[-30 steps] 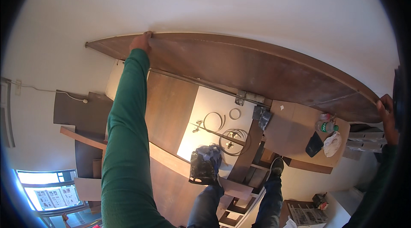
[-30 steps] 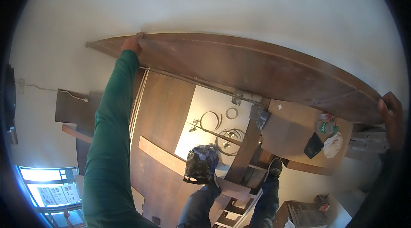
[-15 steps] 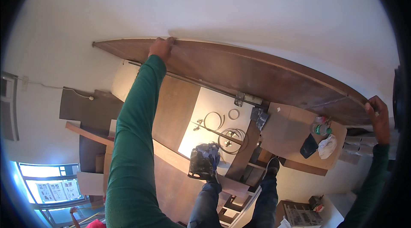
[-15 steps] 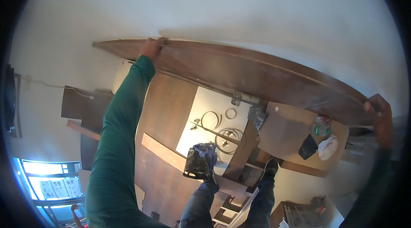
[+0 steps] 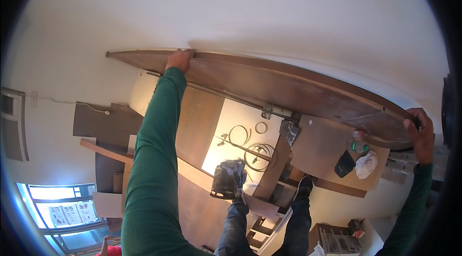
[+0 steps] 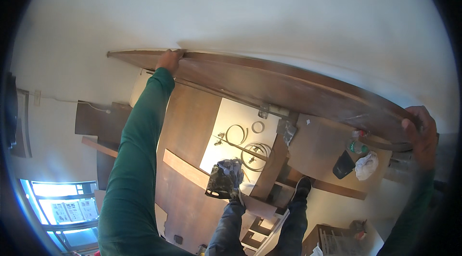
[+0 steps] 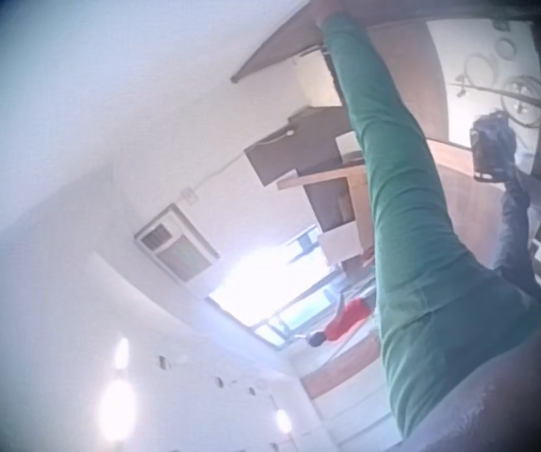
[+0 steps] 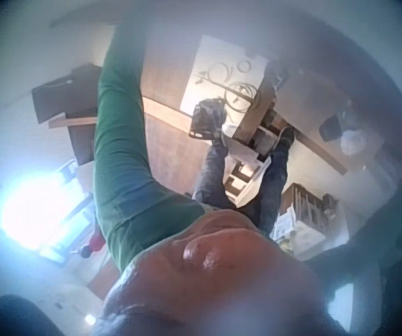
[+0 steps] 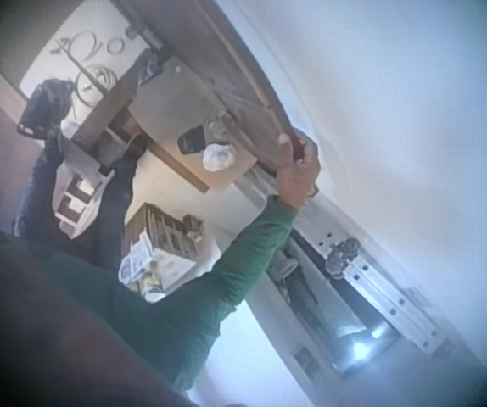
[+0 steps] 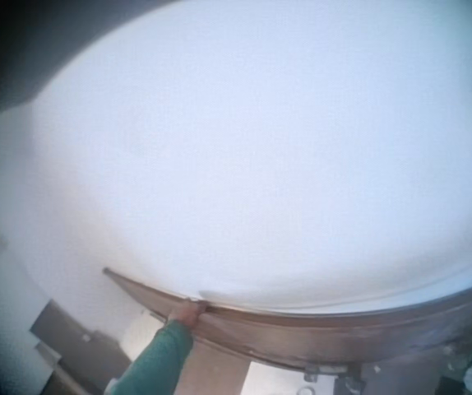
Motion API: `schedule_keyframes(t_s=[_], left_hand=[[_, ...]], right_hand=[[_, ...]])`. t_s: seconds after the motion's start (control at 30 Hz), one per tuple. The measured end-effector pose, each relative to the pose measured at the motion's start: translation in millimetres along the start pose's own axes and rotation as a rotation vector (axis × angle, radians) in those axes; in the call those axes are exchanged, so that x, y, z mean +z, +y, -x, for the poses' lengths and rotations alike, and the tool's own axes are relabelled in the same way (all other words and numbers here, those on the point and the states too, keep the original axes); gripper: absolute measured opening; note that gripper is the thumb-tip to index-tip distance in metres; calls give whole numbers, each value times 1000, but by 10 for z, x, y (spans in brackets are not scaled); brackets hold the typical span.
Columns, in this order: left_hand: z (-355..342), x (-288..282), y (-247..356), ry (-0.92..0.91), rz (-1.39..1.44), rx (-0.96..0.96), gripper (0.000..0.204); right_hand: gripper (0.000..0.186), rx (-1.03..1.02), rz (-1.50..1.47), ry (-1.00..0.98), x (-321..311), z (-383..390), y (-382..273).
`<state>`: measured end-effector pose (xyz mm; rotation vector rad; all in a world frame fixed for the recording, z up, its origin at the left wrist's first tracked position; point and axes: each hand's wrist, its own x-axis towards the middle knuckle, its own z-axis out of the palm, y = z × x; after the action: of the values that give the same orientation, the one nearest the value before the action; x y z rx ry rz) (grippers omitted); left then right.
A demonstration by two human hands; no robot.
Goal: The person positions a long wooden shelf against a wall, aligns it with brackets, and wipes the surface with a cloth. The person repeatedly adjusts the shelf's position and cleans the wall area above it.
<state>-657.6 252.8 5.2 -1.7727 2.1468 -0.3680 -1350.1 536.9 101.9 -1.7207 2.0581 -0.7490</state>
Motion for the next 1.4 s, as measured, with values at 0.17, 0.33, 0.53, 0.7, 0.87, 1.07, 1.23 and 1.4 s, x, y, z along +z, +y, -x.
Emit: schedule_keyframes(t_s=[0.17, 0.33, 0.53, 0.7, 0.87, 1.07, 1.23, 1.4], left_hand=[[1, -29, 69, 20, -46, 35, 35], [-51, -36, 96, -36, -99, 25, 31], [-51, 18, 1, 16, -51, 143, 31], [-34, -84, 128, 42, 73, 153, 37], [-20, -12, 96, 25, 18, 99, 39], [73, 68, 164, 100, -43, 84, 41], [113, -159, 499, 57, 91, 151, 39], [191, -106, 523, 179, 171, 178, 37]], right_hand=[[42, 105, -47, -59, -113, -16, 122], [44, 111, -8, -16, -152, 34, 292], [43, 72, 24, -10, -193, 29, 276], [45, 116, 2, -26, -211, 24, 339], [43, 87, -20, -46, -248, -11, 277], [45, 129, -26, 3, -169, -12, 423], [42, 139, -58, -2, -147, -28, 484], [45, 153, -98, 46, -185, -52, 356]])
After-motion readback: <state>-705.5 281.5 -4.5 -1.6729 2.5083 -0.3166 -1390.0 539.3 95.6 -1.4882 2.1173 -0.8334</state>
